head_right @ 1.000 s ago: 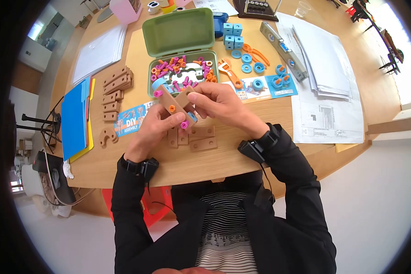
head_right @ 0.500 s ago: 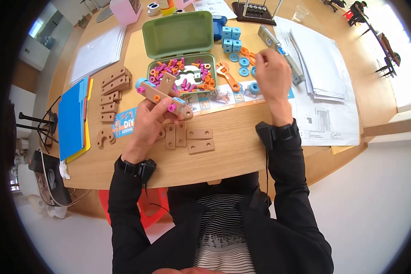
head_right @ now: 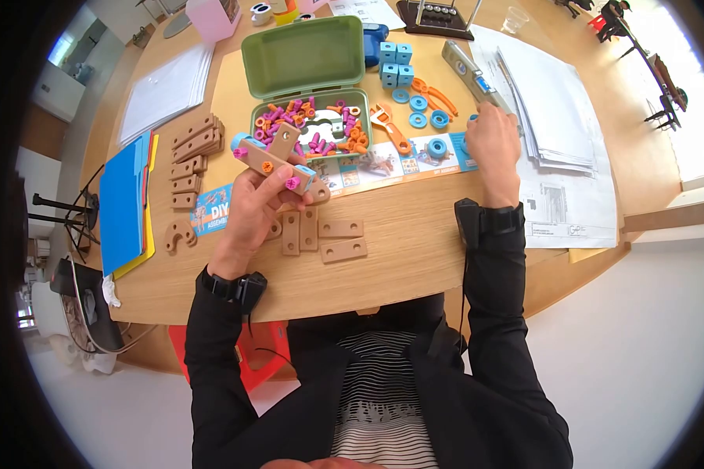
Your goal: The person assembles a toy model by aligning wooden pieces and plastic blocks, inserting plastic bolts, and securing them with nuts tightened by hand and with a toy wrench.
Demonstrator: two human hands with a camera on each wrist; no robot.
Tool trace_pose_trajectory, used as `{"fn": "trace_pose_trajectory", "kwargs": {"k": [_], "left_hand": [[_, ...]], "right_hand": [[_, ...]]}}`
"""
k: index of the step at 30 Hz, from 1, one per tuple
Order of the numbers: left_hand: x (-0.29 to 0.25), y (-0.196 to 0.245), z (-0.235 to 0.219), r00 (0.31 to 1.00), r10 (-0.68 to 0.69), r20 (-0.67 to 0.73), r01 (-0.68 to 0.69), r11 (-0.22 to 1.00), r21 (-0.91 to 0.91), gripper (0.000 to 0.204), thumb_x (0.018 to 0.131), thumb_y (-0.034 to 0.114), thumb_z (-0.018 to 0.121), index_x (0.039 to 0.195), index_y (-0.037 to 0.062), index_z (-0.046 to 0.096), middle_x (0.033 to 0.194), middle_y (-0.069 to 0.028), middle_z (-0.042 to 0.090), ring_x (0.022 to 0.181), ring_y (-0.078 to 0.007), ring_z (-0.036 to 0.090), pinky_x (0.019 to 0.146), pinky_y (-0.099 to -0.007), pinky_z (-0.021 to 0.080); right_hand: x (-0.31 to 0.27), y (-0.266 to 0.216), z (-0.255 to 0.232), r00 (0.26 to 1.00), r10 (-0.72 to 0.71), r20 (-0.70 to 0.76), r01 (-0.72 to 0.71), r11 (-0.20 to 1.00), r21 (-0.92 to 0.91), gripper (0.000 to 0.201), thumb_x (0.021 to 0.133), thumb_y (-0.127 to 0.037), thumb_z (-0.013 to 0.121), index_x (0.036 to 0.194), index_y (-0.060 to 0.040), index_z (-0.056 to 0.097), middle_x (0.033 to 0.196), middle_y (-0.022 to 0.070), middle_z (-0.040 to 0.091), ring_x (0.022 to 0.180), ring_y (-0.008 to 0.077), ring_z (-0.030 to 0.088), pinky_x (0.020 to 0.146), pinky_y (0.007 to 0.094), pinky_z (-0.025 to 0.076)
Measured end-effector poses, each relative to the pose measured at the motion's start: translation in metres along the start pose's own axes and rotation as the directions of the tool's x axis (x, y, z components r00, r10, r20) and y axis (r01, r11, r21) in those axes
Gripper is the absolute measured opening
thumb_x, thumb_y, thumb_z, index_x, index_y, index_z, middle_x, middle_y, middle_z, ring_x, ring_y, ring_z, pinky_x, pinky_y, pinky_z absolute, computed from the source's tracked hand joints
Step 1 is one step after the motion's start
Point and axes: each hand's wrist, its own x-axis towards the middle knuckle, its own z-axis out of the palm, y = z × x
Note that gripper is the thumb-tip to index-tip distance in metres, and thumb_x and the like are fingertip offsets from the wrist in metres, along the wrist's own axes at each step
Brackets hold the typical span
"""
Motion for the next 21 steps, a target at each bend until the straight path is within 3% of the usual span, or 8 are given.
{"fn": "trace_pose_trajectory", "kwargs": {"k": [5, 8, 10, 11, 13, 14, 16, 21], "left_hand": [[-0.001, 0.0, 0.0, 1.0, 0.004, -0.005, -0.004, 1.0, -0.01, 0.042, 0.108, 0.026, 0.064, 0.134, -0.0071, 0.061, 0.107, -0.0138, 0.074, 0.089, -0.0215, 0.075, 0.073, -0.0334, 0.06], [-0.001, 0.001, 0.001, 1.0, 0.011, -0.001, -0.011, 1.0, -0.018, 0.042, 0.109, 0.026, 0.064, 0.134, -0.007, 0.061, 0.107, -0.0137, 0.074, 0.089, -0.0214, 0.075, 0.073, -0.0334, 0.06], [-0.001, 0.002, 0.001, 1.0, 0.01, -0.004, -0.01, 1.0, -0.027, 0.042, 0.109, 0.027, 0.063, 0.134, -0.0068, 0.061, 0.107, -0.0136, 0.074, 0.089, -0.0212, 0.075, 0.074, -0.0335, 0.06], [0.0, 0.002, 0.001, 1.0, 0.011, -0.004, -0.011, 1.0, -0.025, 0.042, 0.109, 0.027, 0.063, 0.134, -0.0068, 0.061, 0.107, -0.0136, 0.074, 0.089, -0.0212, 0.075, 0.074, -0.0335, 0.06], [0.0, -0.001, 0.0, 1.0, 0.029, -0.01, -0.03, 0.997, -0.067, 0.043, 0.11, 0.028, 0.063, 0.134, -0.0067, 0.061, 0.107, -0.0134, 0.074, 0.088, -0.0207, 0.075, 0.074, -0.033, 0.06], [0.0, 0.0, 0.001, 1.0, 0.027, -0.01, -0.028, 0.998, -0.065, 0.043, 0.11, 0.028, 0.063, 0.134, -0.0067, 0.061, 0.107, -0.0134, 0.074, 0.088, -0.0207, 0.075, 0.074, -0.033, 0.06], [0.0, 0.001, 0.003, 0.998, 0.031, -0.052, -0.036, 0.993, -0.113, 0.043, 0.11, 0.03, 0.063, 0.134, -0.0066, 0.062, 0.107, -0.0128, 0.074, 0.087, -0.0201, 0.074, 0.075, -0.0333, 0.059], [0.002, -0.005, -0.001, 0.995, 0.055, -0.079, -0.064, 0.992, -0.11, 0.046, 0.11, 0.032, 0.064, 0.134, -0.0063, 0.062, 0.108, -0.0122, 0.074, 0.09, -0.0197, 0.072, 0.079, -0.0336, 0.058]], "right_hand": [[0.006, 0.004, 0.008, 0.998, 0.031, 0.054, -0.035, 0.997, 0.062, 0.031, 0.095, -0.016, 0.067, 0.122, -0.0027, 0.075, 0.119, 0.0183, 0.075, 0.107, 0.0411, 0.07, 0.093, 0.0504, 0.057], [0.002, -0.007, 0.002, 0.996, 0.007, -0.091, 0.003, 0.994, 0.112, 0.031, 0.095, -0.019, 0.069, 0.121, -0.0023, 0.074, 0.115, 0.0171, 0.074, 0.105, 0.0422, 0.07, 0.094, 0.0499, 0.057], [0.0, -0.018, 0.001, 0.919, -0.199, -0.339, 0.308, 0.901, 0.304, 0.03, 0.096, -0.017, 0.072, 0.121, -0.0005, 0.073, 0.114, 0.0153, 0.072, 0.102, 0.0352, 0.072, 0.088, 0.0443, 0.059], [-0.004, -0.029, -0.001, 0.919, -0.199, -0.34, 0.308, 0.901, 0.306, 0.03, 0.096, -0.017, 0.072, 0.121, -0.0005, 0.073, 0.114, 0.0153, 0.072, 0.102, 0.0352, 0.072, 0.088, 0.0443, 0.059], [-0.02, -0.057, -0.007, 0.868, -0.321, -0.38, 0.497, 0.561, 0.662, 0.027, 0.095, -0.008, 0.075, 0.121, 0.0007, 0.072, 0.117, 0.013, 0.068, 0.098, 0.0241, 0.072, 0.081, 0.0364, 0.061], [-0.028, -0.067, -0.006, 0.869, -0.319, -0.379, 0.495, 0.56, 0.664, 0.027, 0.095, -0.008, 0.075, 0.121, 0.0007, 0.072, 0.117, 0.013, 0.068, 0.098, 0.0241, 0.072, 0.081, 0.0364, 0.061], [-0.046, -0.086, -0.004, 0.758, -0.508, -0.409, 0.613, 0.341, 0.713, 0.034, 0.094, 0.002, 0.077, 0.127, -0.0022, 0.072, 0.127, 0.0118, 0.068, 0.099, 0.0173, 0.073, 0.08, 0.0311, 0.061], [-0.083, -0.113, 0.002, 0.706, -0.616, -0.35, 0.602, 0.262, 0.754, 0.047, 0.089, 0.0, 0.083, 0.133, -0.0032, 0.067, 0.127, 0.0109, 0.07, 0.093, 0.0165, 0.071, 0.077, 0.0304, 0.059]]}}
